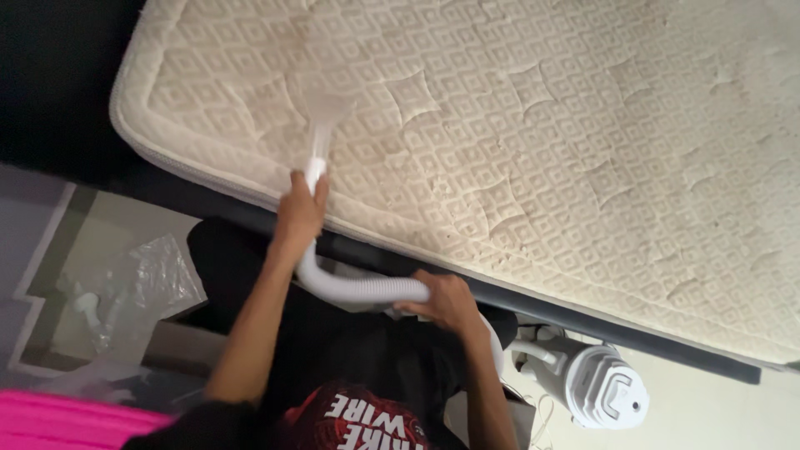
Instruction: The person uses a handheld vacuum cleaner with a flexible hose to clean the surface of a mattress. They move the vacuum nozzle back and forth across the mattress in a systematic pattern, covering different sections of the fabric.
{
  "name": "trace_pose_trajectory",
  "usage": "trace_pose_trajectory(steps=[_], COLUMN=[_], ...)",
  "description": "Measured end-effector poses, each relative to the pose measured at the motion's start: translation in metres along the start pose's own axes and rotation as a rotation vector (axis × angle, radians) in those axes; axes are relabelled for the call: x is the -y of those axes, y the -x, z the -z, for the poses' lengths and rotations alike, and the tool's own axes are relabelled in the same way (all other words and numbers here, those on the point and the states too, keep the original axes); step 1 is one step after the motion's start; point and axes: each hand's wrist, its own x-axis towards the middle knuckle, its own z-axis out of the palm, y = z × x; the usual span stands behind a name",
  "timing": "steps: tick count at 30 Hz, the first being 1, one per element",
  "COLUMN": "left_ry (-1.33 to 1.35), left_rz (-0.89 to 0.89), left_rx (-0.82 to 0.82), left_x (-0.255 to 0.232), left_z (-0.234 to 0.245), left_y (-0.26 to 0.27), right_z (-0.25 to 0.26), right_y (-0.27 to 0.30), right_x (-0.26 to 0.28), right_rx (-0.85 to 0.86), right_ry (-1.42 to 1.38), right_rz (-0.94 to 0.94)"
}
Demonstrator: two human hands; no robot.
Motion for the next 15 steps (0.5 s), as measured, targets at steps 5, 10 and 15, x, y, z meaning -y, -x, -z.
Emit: trace_pose_trajectory(steps=[5,10,15], left_ry=[0.052,0.057,0.079], left_rz=[0.004,-0.219,-0.042], left_rx=[0.009,-0.149,-0.019], left_x=[0.013,0.004,-0.021], left_z=[-0.012,-0.047,-0.052], left_y=[-0.017,-0.122,-0.154], right_z=[0.001,0.0,0.008], right_y=[0.001,-0.019,-0.019], right_x=[-0.003,0.001,0.011], right_rx=[-0.087,-0.219,-0.257], right_ry=[-0.087,-0.054,-0.099], right_rz=[0.058,-0.036,-0.116])
